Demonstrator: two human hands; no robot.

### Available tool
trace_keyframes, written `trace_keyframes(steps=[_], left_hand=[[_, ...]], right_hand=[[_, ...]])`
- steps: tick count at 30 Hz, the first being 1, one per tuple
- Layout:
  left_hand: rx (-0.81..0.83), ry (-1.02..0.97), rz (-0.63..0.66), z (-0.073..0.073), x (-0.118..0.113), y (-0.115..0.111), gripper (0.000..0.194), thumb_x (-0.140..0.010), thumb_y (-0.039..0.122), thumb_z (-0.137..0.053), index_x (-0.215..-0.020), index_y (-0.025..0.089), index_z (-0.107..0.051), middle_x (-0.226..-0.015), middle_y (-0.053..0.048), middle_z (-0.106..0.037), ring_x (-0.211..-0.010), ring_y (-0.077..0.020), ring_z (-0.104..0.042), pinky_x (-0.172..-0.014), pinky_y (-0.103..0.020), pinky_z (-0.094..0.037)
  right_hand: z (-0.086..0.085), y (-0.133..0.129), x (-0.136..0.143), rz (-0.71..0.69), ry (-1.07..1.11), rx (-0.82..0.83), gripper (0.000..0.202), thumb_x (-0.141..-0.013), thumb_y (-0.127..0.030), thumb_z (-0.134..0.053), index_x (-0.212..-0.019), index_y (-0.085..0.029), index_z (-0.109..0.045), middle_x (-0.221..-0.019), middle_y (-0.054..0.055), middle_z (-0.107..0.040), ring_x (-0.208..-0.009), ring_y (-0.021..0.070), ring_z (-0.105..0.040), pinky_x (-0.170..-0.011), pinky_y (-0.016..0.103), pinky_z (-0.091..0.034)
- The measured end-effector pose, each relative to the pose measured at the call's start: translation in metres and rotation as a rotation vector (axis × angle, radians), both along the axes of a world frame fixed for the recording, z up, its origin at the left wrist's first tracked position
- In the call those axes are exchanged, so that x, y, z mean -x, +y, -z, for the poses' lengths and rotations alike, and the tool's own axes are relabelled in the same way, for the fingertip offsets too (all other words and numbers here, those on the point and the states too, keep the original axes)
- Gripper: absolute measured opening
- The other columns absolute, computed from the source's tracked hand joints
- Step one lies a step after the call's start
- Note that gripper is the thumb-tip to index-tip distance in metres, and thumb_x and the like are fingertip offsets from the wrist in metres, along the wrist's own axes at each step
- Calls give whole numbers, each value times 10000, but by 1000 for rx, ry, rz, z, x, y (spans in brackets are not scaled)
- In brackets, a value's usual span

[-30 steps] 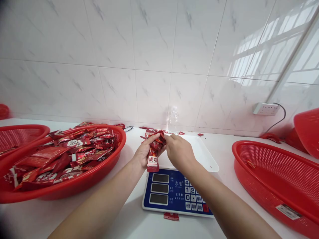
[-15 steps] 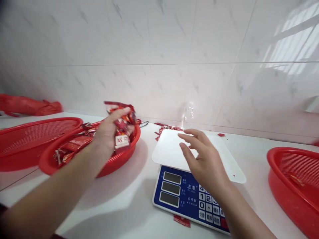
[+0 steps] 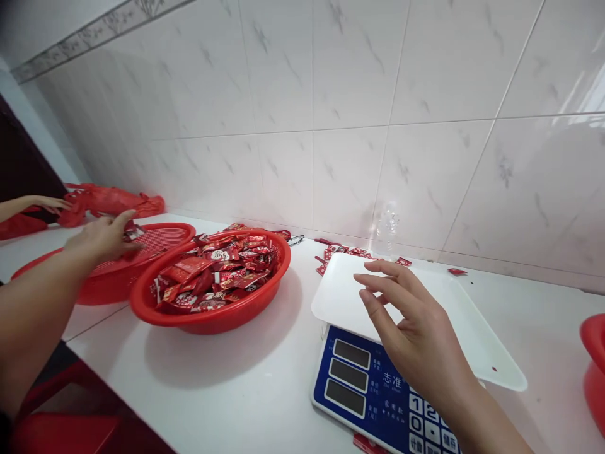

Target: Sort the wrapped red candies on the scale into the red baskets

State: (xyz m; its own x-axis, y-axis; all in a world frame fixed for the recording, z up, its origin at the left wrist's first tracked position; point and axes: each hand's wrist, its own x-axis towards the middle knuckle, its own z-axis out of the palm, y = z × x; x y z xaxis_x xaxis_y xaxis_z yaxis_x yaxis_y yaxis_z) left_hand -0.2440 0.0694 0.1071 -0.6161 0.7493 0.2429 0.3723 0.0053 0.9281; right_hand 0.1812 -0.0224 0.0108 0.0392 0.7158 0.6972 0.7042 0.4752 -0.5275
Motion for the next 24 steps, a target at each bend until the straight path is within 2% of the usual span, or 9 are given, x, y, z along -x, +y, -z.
trace_keyframes(steps=[3, 4, 6, 9, 10, 13, 18, 21, 24], left_hand=[[306, 622, 5, -1, 30, 15, 735, -822, 335, -614, -1412, 157, -214, -1190, -90, -593, -1076, -222, -528, -882, -273, -415], [399, 866, 32, -2, 37, 25, 744, -822, 397, -584, -1410, 115, -226, -1281, -134, -538, -1133, -265, -493, -902, -315, -414], [421, 1003, 87, -2, 38, 48, 681, -829, 434, -531, -1374, 84, -322, -1395, -151, -434, -1238, -309, -405, -975, -359, -365], [408, 1081, 263, 11, 5, 79, 611, -800, 504, -517, -1307, 167, -463, -1342, -59, -517, -1195, -246, -482, -1003, -278, -341], [400, 1116, 375, 19, -13, 86, 612, -772, 543, -532, -1292, 224, -487, -1324, -10, -539, -1178, -221, -503, -986, -240, -355], [388, 1308, 846, 50, -71, 96, 631, -782, 579, -493, -1325, 262, -454, -1374, -31, -491, -1224, -236, -467, -999, -278, -352], [571, 1391, 744, 86, -127, 112, 713, -661, 567, -633, -1270, 216, -517, -1351, -201, -449, -1194, -412, -443, -941, -527, -368], [546, 1403, 659, 93, -137, 123, 682, -584, 391, -739, -1208, 182, -561, -1367, -250, -396, -1235, -475, -353, -934, -621, -306], [511, 1367, 659, 96, -140, 128, 494, -558, 265, -762, -1032, 182, -649, -1225, -213, -547, -1169, -455, -437, -934, -601, -310]], right_hand=[[-2, -3, 5, -11, 28, 32, 243, -861, -379, -534, -1055, -325, -669, -1201, 49, -579, -771, 164, -630, -376, 209, -464], [-3, -4, 7, -17, 40, 46, 242, -863, -378, -531, -1052, -323, -670, -1199, 48, -579, -773, 162, -628, -371, 203, -460], [-6, -7, 10, -44, 49, 86, 235, -868, -372, -527, -1050, -325, -667, -1203, 40, -573, -829, 172, -627, -368, 187, -454], [-13, -9, 14, -121, 7, 162, 226, -881, -357, -510, -1052, -333, -655, -1215, 29, -559, -926, 187, -613, -354, 166, -432], [-15, -9, 15, -148, -16, 179, 227, -886, -350, -503, -1058, -336, -650, -1216, 27, -556, -939, 186, -609, -354, 164, -428], [-17, -11, 17, -212, -59, 194, 234, -899, -327, -480, -1069, -331, -641, -1206, 29, -558, -908, 167, -611, -375, 171, -439], [-13, -16, 11, -241, -59, 203, 229, -912, -313, -459, -1053, -307, -639, -1193, 41, -558, -848, 146, -607, -383, 178, -434], [-15, -18, 2, -215, -54, 189, 224, -908, -316, -474, -1061, -305, -637, -1173, 43, -569, -852, 144, -604, -387, 175, -427], [-18, -19, -3, -210, -32, 180, 229, -907, -315, -481, -1081, -308, -630, -1153, 42, -579, -856, 142, -602, -395, 169, -433]])
